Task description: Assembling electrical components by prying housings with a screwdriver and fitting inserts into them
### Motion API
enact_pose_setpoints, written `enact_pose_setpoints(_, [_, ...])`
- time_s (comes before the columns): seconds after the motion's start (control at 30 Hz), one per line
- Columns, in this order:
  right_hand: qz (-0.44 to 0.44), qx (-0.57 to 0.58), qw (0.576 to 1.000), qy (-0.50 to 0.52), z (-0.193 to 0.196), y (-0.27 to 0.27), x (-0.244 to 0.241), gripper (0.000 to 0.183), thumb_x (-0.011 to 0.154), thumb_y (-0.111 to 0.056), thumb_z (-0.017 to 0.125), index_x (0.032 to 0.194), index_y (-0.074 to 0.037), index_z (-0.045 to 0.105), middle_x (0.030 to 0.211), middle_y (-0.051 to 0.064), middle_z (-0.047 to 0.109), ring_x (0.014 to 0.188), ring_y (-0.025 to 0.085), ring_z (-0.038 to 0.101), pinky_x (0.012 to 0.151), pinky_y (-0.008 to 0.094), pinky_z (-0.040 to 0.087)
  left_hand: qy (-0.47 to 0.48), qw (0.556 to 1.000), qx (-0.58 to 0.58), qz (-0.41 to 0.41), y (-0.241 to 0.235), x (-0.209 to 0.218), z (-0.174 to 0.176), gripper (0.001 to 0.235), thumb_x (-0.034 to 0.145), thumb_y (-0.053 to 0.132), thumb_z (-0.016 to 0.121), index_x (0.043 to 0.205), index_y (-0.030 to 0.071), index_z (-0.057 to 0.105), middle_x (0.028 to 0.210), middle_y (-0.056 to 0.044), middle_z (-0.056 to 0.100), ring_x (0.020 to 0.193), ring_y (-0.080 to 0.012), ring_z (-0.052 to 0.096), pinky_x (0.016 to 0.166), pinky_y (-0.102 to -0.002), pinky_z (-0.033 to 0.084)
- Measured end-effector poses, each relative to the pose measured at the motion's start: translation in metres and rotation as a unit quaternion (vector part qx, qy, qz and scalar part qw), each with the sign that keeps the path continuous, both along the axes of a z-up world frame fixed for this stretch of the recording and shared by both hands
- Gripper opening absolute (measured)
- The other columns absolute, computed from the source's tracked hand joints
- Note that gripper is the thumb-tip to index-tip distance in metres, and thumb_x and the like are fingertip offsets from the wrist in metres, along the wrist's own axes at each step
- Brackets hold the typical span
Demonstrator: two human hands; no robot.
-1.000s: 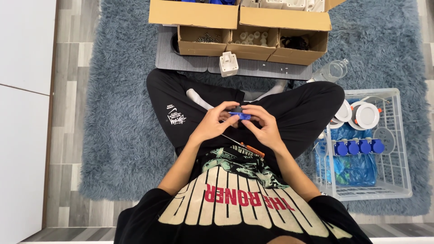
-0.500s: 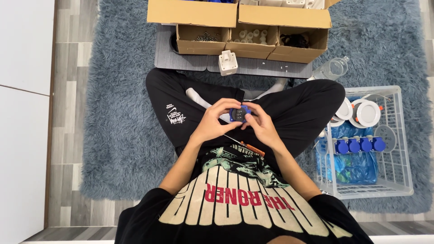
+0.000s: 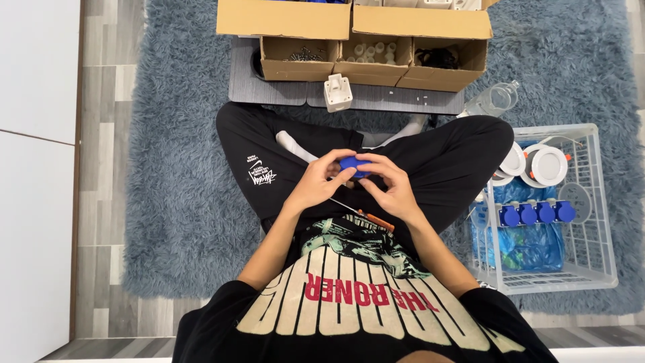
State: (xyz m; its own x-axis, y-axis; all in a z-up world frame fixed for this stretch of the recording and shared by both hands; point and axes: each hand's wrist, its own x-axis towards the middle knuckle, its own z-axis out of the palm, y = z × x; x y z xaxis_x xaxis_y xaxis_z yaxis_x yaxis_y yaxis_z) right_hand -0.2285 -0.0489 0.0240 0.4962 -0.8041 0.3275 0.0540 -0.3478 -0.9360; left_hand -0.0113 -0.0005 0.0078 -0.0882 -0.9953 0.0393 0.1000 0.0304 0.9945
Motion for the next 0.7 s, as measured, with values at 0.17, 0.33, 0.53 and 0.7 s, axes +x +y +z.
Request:
enact_pose_setpoints(0.17, [0.024,0.057,0.997,-0.035,0.003,0.000,-0.002,0.046,0.097,0.000,0.080,0.142,0.003,0.069,0.155,0.024,0.058,0.135,0.030,0.065,0.108,0.040,0.057,-0.015,0.999,-0.048,0.002,-0.006,0.003,-0.005,0.057,0.094,0.011,0.091,0.146,0.005,0.068,0.136,-0.015,0.066,0.109,-0.0254,0.076,0.096,-0.038,0.065])
enact_pose_setpoints(0.33, [0.006,0.100,0.993,-0.060,-0.016,-0.017,-0.010,0.044,0.106,-0.009,0.071,0.147,0.005,0.061,0.155,0.024,0.055,0.132,0.034,0.066,0.103,0.043,0.060,-0.011,0.999,-0.040,-0.007,-0.021,0.013,-0.004,0.055,0.099,0.013,0.086,0.149,0.005,0.065,0.139,-0.015,0.064,0.110,-0.0261,0.075,0.095,-0.038,0.065])
enact_pose_setpoints(0.53, [-0.076,0.093,0.992,-0.035,-0.045,-0.051,-0.024,0.027,0.116,-0.006,0.058,0.139,0.007,0.062,0.148,0.027,0.060,0.118,0.036,0.073,0.092,0.042,0.064,-0.044,0.994,-0.096,0.026,-0.089,0.047,0.017,0.022,0.111,0.017,0.071,0.129,0.004,0.073,0.112,-0.017,0.075,0.069,-0.0188,0.076,0.058,-0.029,0.063])
enact_pose_setpoints(0.7, [-0.102,0.144,0.984,-0.008,-0.081,-0.062,-0.039,0.028,0.113,-0.005,0.061,0.141,0.001,0.057,0.151,0.013,0.059,0.120,0.022,0.070,0.093,0.030,0.059,-0.154,0.950,-0.226,0.151,-0.155,0.103,0.090,0.027,0.108,0.016,0.074,0.128,-0.001,0.067,0.096,-0.009,0.070,0.069,-0.0151,0.066,0.056,-0.026,0.056])
